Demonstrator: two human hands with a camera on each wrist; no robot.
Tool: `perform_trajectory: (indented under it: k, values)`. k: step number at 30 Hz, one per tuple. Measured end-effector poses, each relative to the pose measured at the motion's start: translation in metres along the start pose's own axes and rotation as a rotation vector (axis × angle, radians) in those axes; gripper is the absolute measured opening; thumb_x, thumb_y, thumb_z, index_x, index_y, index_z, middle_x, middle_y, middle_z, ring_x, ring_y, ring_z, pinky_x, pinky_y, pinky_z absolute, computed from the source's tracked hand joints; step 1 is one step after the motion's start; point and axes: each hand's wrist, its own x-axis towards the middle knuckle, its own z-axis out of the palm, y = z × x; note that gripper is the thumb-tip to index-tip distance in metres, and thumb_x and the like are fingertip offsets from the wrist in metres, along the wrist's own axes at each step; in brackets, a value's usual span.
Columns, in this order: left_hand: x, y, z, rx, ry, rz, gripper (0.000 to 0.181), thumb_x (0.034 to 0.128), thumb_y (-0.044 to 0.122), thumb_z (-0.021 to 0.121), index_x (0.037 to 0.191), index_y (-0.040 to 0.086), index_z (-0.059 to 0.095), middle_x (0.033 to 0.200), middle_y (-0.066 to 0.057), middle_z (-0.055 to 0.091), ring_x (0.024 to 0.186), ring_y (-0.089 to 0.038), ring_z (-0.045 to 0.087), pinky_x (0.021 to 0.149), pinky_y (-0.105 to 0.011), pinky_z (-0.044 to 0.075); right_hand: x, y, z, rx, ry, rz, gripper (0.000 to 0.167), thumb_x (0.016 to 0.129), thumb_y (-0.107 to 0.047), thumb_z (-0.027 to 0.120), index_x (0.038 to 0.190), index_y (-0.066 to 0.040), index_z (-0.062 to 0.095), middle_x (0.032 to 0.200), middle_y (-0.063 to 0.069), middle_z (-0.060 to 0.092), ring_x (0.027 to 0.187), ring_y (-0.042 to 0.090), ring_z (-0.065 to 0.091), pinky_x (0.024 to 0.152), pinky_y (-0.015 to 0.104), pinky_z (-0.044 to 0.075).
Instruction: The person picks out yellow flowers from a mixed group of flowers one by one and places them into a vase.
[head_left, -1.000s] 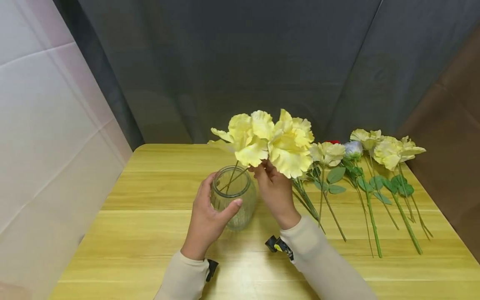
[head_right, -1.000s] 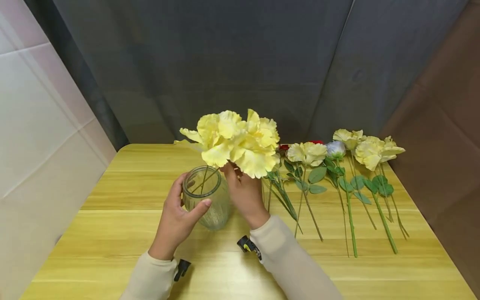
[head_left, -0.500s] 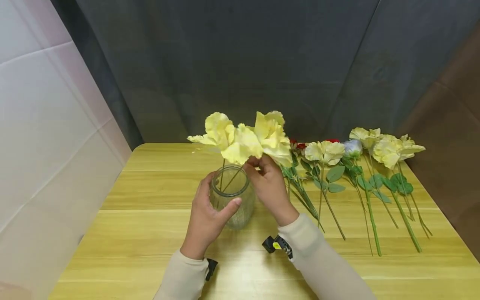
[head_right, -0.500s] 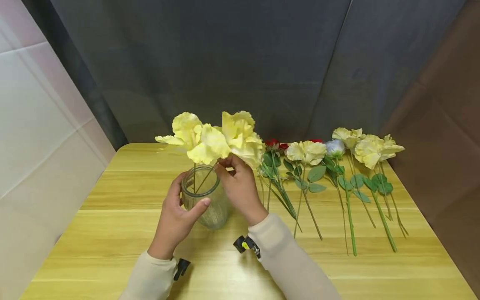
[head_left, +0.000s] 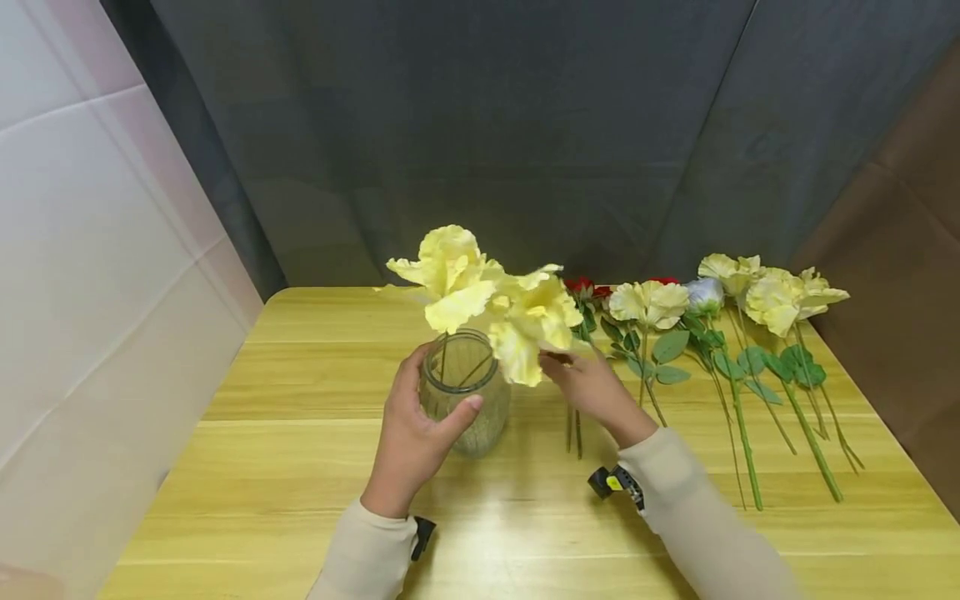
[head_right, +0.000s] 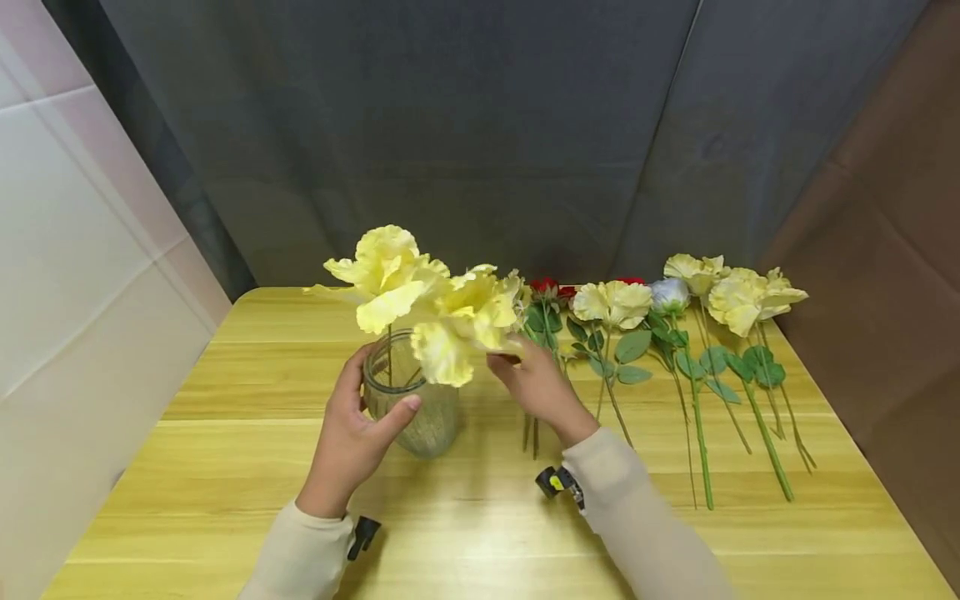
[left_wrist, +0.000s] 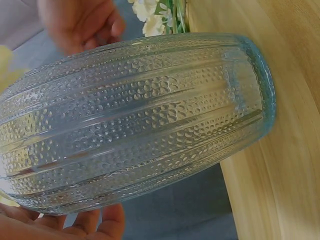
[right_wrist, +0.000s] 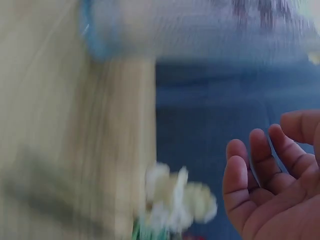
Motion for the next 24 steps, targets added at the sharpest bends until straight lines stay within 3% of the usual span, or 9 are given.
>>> perform_trajectory:
  k: [3,5,9,14,19,24]
  values:
    - [0.0,0.0,-0.001,0.006,-0.009,-0.006,0.08,0.0827,0.036,0.081,0.148,0.018,0.039,0.141,-0.003,0.046,0.129,-0.022,0.044,0.106,-0.054,0.034,-0.007,0.013,-0.027,-0.09,0.01,0.039,0.028,0.105,-0.025,0.052,0.118,-0.001,0.06,0.112,0.022,0.059,0.09,0.034,0.055,0.077,0.045,0.046]
    - [0.0,0.0,-0.001,0.0,-0.012,-0.001,0.079,0.0823,0.036,0.081,0.148,0.02,0.04,0.14,-0.002,0.046,0.127,-0.022,0.045,0.105,-0.054,0.035,-0.01,0.021,-0.045,-0.102,0.024,0.017,0.021,0.105,-0.022,0.051,0.109,-0.002,0.057,0.101,0.022,0.056,0.08,0.032,0.048,0.069,0.04,0.042]
    - [0.0,-0.001,-0.001,-0.007,-0.014,0.015,0.077,0.0819,0.035,0.082,0.146,0.023,0.041,0.138,0.0,0.047,0.126,-0.02,0.046,0.105,-0.052,0.036,-0.018,0.032,-0.085,-0.184,0.099,0.035,0.025,0.105,-0.028,0.052,0.112,-0.005,0.059,0.104,0.016,0.06,0.086,0.031,0.054,0.07,0.037,0.046]
    - [0.0,-0.001,-0.001,0.002,-0.006,0.017,0.077,0.0817,0.036,0.082,0.146,0.022,0.042,0.138,0.0,0.047,0.127,-0.019,0.045,0.106,-0.051,0.035,-0.027,0.044,-0.132,-0.34,0.163,0.118,0.033,0.106,-0.034,0.046,0.116,-0.006,0.059,0.109,0.017,0.062,0.092,0.03,0.056,0.069,0.038,0.047]
    - [-0.001,-0.001,-0.001,0.005,-0.009,0.009,0.077,0.0819,0.036,0.082,0.146,0.022,0.041,0.139,0.0,0.047,0.128,-0.019,0.044,0.106,-0.052,0.034,-0.029,0.061,-0.172,-0.558,0.19,0.132,0.032,0.107,-0.028,0.043,0.113,-0.002,0.06,0.09,0.014,0.062,0.069,0.023,0.051,0.061,0.037,0.041]
    - [-0.001,-0.001,-0.001,0.001,-0.005,0.012,0.077,0.0816,0.036,0.082,0.146,0.023,0.042,0.139,0.001,0.047,0.128,-0.019,0.044,0.107,-0.053,0.034,-0.028,0.082,-0.2,-0.66,0.212,0.153,0.03,0.107,-0.021,0.039,0.102,0.001,0.059,0.073,0.008,0.056,0.058,0.021,0.045,0.055,0.037,0.037]
